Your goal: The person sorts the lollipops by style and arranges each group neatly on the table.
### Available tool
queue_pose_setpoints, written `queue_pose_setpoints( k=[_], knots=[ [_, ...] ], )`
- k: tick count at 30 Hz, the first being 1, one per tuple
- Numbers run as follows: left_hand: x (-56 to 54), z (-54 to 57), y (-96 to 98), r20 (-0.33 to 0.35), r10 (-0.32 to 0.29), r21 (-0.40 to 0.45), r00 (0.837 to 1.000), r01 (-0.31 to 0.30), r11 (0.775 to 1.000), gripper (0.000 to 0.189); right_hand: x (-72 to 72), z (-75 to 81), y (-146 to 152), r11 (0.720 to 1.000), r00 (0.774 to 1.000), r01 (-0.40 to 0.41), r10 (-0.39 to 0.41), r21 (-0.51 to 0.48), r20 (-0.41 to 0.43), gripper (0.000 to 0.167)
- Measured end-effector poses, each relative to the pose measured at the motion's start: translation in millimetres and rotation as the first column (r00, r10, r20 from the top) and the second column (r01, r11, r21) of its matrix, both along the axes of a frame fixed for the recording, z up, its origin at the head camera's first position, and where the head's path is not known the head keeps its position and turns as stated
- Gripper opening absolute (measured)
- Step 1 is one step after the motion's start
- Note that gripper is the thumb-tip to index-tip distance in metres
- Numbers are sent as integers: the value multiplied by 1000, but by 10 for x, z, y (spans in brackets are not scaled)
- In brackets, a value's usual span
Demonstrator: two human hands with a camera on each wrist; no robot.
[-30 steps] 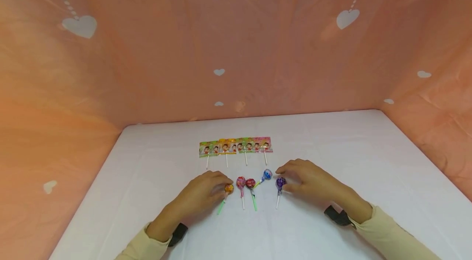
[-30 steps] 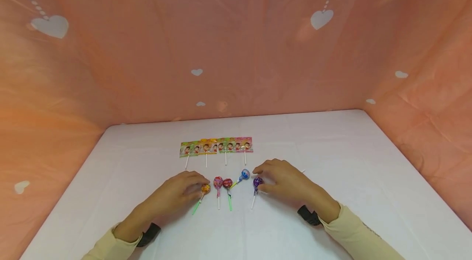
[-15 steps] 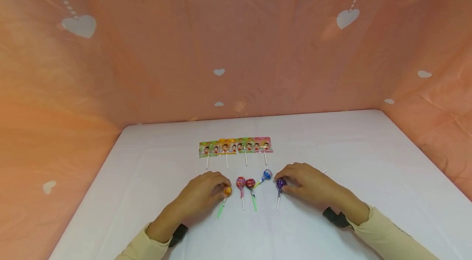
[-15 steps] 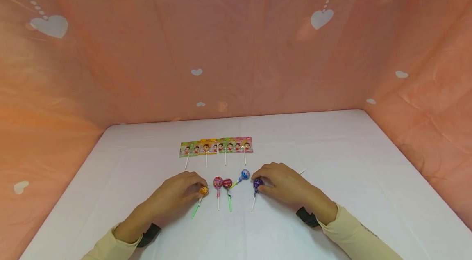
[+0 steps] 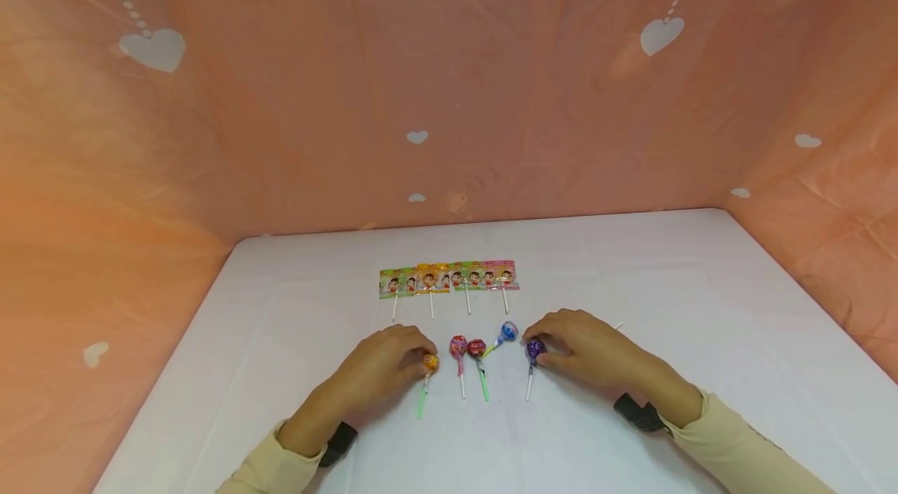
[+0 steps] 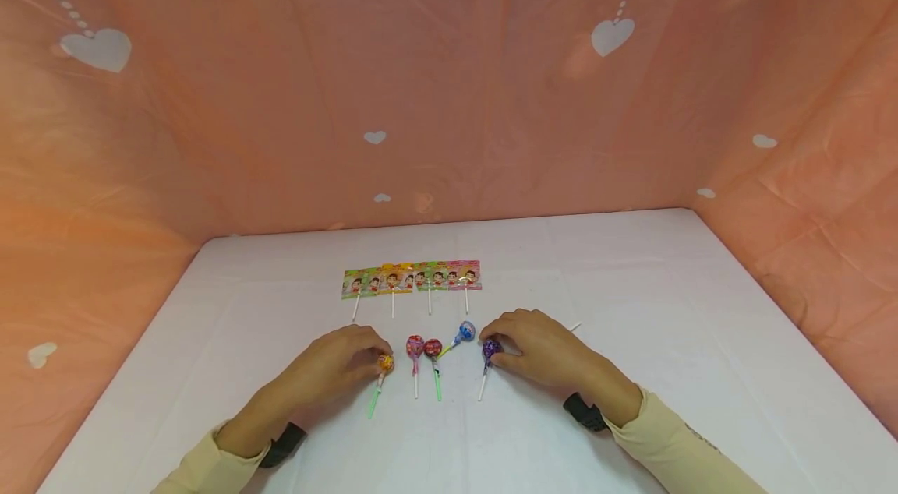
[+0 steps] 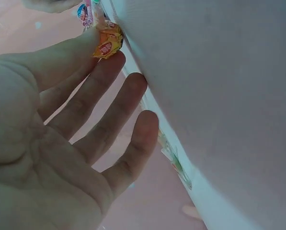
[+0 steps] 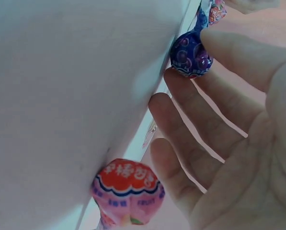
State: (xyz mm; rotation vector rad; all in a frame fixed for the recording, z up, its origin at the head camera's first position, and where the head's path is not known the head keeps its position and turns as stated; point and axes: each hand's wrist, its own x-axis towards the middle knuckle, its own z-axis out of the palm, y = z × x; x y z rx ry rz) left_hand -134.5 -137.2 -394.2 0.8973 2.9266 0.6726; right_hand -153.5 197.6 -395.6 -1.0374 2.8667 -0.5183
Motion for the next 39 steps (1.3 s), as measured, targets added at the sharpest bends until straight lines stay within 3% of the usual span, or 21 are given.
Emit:
queue_pose_setpoints(
  k=[7, 13, 21, 29, 39],
  knots=[
    [-38, 65, -124, 35, 47, 2, 998, -47, 999, 16, -7, -4, 5, 1000, 1000, -8, 8, -3, -10, 28],
    [-118, 125, -289, 50, 117, 25, 992, -119, 993, 14, 1, 4, -6, 1000, 1000, -9, 9, 4, -14, 28],
    [-220, 216, -537, 87, 164, 32, 983, -168, 985, 16, 11, 38, -2, 1000, 1000, -22, 23, 14, -20, 28],
    [-283, 169, -645, 112, 155, 12, 982, -157, 988, 17, 19, 42, 6, 1000, 1000, -8, 8, 11, -8, 30],
    [-284, 114, -653, 86, 178, -4, 980, -178, 984, 19, 11, 45, 4, 1000, 1000, -8, 8, 12, 1, 33]
  ],
)
